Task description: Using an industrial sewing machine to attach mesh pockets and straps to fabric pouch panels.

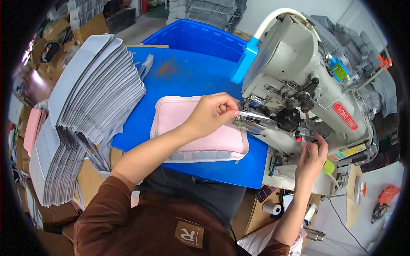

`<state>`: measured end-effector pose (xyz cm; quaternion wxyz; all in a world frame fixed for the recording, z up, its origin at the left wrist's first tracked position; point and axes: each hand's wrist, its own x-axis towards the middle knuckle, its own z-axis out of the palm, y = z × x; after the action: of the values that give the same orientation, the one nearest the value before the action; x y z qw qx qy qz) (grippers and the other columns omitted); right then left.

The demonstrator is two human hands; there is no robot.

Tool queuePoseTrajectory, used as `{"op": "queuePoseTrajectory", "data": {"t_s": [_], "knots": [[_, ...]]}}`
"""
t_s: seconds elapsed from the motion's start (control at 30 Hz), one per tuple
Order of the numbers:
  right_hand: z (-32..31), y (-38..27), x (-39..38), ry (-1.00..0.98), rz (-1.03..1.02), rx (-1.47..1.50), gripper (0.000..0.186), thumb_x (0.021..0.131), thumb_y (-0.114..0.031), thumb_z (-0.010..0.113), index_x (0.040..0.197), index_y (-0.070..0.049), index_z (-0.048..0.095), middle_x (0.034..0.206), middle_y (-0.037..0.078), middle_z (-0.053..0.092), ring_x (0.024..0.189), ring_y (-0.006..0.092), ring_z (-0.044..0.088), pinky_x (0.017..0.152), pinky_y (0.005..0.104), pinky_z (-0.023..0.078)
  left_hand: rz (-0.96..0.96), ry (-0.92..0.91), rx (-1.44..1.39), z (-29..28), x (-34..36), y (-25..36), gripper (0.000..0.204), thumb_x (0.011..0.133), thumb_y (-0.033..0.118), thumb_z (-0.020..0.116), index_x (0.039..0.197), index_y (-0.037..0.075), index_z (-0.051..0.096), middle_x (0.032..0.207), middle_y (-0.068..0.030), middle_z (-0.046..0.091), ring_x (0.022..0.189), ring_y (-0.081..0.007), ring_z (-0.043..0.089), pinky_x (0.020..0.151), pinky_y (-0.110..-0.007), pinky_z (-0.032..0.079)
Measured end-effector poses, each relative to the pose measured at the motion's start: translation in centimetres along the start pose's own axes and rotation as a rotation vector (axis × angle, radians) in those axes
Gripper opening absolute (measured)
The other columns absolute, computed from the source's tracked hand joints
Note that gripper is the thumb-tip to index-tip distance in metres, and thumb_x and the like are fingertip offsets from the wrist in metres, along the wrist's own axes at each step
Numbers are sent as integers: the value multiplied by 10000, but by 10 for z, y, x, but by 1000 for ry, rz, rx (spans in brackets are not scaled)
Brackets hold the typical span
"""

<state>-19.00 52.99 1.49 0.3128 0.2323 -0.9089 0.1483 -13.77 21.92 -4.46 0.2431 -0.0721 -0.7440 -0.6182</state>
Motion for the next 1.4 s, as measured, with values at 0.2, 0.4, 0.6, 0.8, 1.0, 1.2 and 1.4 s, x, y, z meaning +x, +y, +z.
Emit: {"op": "queuePoseTrajectory", "data": {"t_s": [0.2,0.4,0.6,0.8,1.0,1.2,1.4], "knots": [[-12,12,-2,34,-59,-43,85,850,-24,696,913,14,652,1244,158,573,1134,362,546,952,438,442,-197,-141,-206,8,13,-2,88,919,78,699,903,9,648,693,35,589,592,-10,483,513,-198,380],[-10,-7,-8,222,-135,-166,285,807,-97,762,1049,-19,631,1233,159,574,1117,366,548,949,464,440,-199,-126,44,-3,-3,4,218,879,179,745,953,12,625,747,-43,614,631,-131,557,559,-294,434],[33,-99,-52,-458,-363,377,436,772,-194,797,1127,-19,615,1120,181,605,1024,380,577,914,459,470,14,-657,873,-35,-124,-22,271,802,214,707,984,42,602,1028,-139,621,1001,-328,608,877,-448,483],[87,-131,-99,-708,-496,583,237,779,-140,759,927,-21,617,925,161,620,861,384,605,763,465,498,86,-648,938,-88,-165,-4,173,821,141,655,962,56,601,1003,-94,615,985,-289,603,864,-407,498],[88,-139,-108,-711,-625,689,243,844,-86,679,1077,-32,633,985,170,645,912,397,621,792,470,513,174,170,1286,-189,-136,89,391,793,244,761,1086,35,609,1104,-135,620,1039,-348,589,903,-456,480],[79,-140,-108,-817,-557,657,273,835,-88,712,1084,-19,624,1013,172,642,924,396,621,797,468,511,-51,628,1823,-281,-110,100,395,825,176,713,1175,23,615,1155,-146,661,1080,-330,623,921,-442,481],[64,-142,-84,-571,-478,679,409,814,-128,756,1166,-3,590,1117,209,599,995,392,599,857,465,489,242,494,1694,-246,-133,153,303,835,21,657,1137,6,637,981,-111,724,914,-288,691,809,-419,522]]}}
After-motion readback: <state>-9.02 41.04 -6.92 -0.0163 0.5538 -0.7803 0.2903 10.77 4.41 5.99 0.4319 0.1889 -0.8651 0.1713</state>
